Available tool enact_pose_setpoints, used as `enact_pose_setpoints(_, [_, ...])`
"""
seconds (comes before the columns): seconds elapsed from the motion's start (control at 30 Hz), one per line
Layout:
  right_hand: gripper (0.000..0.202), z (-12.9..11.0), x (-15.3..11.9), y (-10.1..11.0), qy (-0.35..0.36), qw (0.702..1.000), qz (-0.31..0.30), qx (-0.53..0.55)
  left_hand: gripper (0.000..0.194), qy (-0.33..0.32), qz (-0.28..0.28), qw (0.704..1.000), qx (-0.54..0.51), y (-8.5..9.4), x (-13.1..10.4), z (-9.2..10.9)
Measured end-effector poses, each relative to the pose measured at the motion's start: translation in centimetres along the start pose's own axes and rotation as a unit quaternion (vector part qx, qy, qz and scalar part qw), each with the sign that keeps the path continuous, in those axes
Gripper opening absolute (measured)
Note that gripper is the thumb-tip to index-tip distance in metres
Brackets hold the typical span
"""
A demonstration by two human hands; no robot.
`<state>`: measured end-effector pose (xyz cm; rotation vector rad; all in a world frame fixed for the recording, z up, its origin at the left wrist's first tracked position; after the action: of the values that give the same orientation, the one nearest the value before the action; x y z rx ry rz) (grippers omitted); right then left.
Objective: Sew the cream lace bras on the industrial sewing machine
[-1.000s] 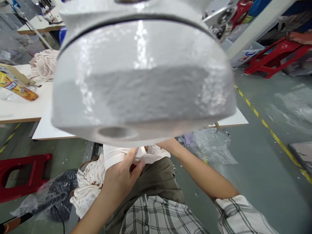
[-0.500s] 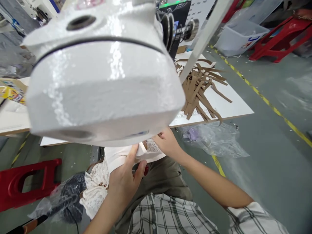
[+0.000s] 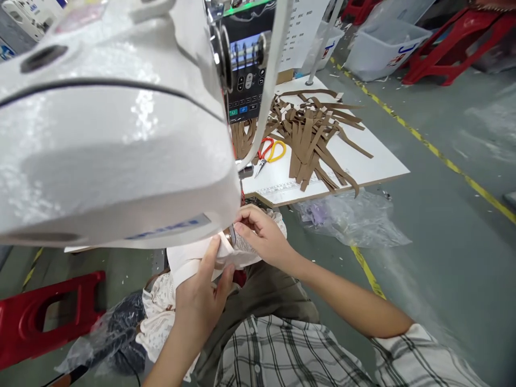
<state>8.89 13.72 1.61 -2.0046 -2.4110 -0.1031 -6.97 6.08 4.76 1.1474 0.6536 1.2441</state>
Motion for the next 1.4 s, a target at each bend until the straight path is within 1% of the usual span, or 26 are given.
enact_pose_setpoints(0.27, [0.012, -0.1, -0.2, 0.0, -0.012, 1.000, -0.006, -0.009, 0.052, -0.015, -0.003, 1.000, 0.020, 0.0, 0.0, -0.2])
enact_pose_setpoints(0.33, [0.012, -0.2, -0.3, 0.1, -0.009, 1.000, -0.005, -0.012, 0.060, -0.003, 0.002, 1.000, 0.030, 0.0, -0.1, -0.4])
enact_pose_setpoints(0.43, [0.013, -0.2, -0.4, 0.1, -0.005, 1.000, -0.004, -0.012, 0.074, 0.016, 0.031, 0.999, 0.039, 0.2, -0.3, -0.5])
enact_pose_setpoints(0.5, [0.013, -0.3, -0.5, 0.1, -0.006, 1.000, -0.004, -0.009, 0.078, 0.024, 0.038, 0.998, 0.033, 0.2, -0.4, -0.4])
enact_pose_setpoints(0.67, [0.013, -0.8, -0.8, 0.3, -0.004, 1.000, 0.006, -0.014, 0.081, 0.039, 0.018, 0.999, 0.010, 0.1, -0.3, -0.5])
enact_pose_setpoints(0.73, [0.019, -1.1, -1.1, 0.4, 0.000, 1.000, 0.010, -0.025, 0.081, 0.045, 0.010, 0.999, 0.014, 0.0, -0.2, -0.5])
enact_pose_setpoints(0.8, [0.026, -1.2, -1.8, 0.5, 0.005, 0.999, 0.013, -0.046, 0.082, 0.048, 0.004, 0.999, 0.012, -0.4, -0.6, -0.3])
enact_pose_setpoints(0.83, [0.028, -1.2, -2.2, 0.4, 0.007, 0.998, 0.013, -0.060, 0.083, 0.042, 0.006, 0.999, 0.006, -0.8, -0.9, 0.1])
enact_pose_setpoints(0.9, [0.030, -1.0, -3.4, 0.2, 0.001, 0.996, 0.001, -0.084, 0.086, 0.009, 0.022, 1.000, -0.008, -1.8, -2.1, 1.5])
enact_pose_setpoints(0.97, [0.025, -0.3, -4.7, -0.1, -0.030, 0.997, -0.023, -0.071, 0.089, -0.053, 0.035, 0.998, -0.017, -3.0, -3.6, 3.6])
enact_pose_setpoints(1.03, [0.025, 0.6, -5.9, 0.2, -0.071, 0.997, -0.029, -0.025, 0.091, -0.106, 0.019, 0.993, -0.047, -4.3, -5.0, 5.7])
enact_pose_setpoints(1.07, [0.028, 0.9, -6.4, 0.6, -0.086, 0.996, -0.021, 0.000, 0.091, -0.115, -0.002, 0.990, -0.076, -5.0, -5.5, 6.4])
enact_pose_setpoints(1.1, [0.030, 1.1, -6.7, 1.1, -0.096, 0.995, -0.012, 0.020, 0.091, -0.117, -0.027, 0.986, -0.117, -5.5, -5.8, 6.8])
enact_pose_setpoints(1.17, [0.032, 1.4, -7.3, 2.1, -0.108, 0.993, -0.001, 0.042, 0.087, -0.093, -0.089, 0.968, -0.215, -6.2, -6.0, 7.1])
enact_pose_setpoints(1.23, [0.031, 1.5, -7.6, 2.9, -0.130, 0.990, -0.013, 0.058, 0.078, -0.068, -0.138, 0.942, -0.297, -6.3, -5.6, 6.8])
enact_pose_setpoints(1.27, [0.030, 1.7, -7.7, 3.2, -0.144, 0.987, -0.023, 0.066, 0.069, -0.064, -0.144, 0.934, -0.319, -6.0, -5.2, 6.5])
enact_pose_setpoints(1.3, [0.029, 1.7, -7.8, 3.4, -0.158, 0.984, -0.033, 0.075, 0.060, -0.063, -0.139, 0.933, -0.325, -5.4, -4.8, 6.2])
enact_pose_setpoints(1.4, [0.028, 1.7, -7.9, 3.7, -0.177, 0.979, -0.058, 0.080, 0.035, -0.062, -0.084, 0.953, -0.284, -3.5, -3.5, 4.8])
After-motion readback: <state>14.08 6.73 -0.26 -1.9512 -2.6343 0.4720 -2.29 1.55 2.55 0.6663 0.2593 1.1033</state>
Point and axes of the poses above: each hand's wrist, its own x-axis towards the middle knuckle, its own y-axis out of the back of the hand, z = x × y, the point moved 6 cm from there along x, towards the middle knuckle, and after that the axes turned 8 degrees about -y, right-handed, at the moved point
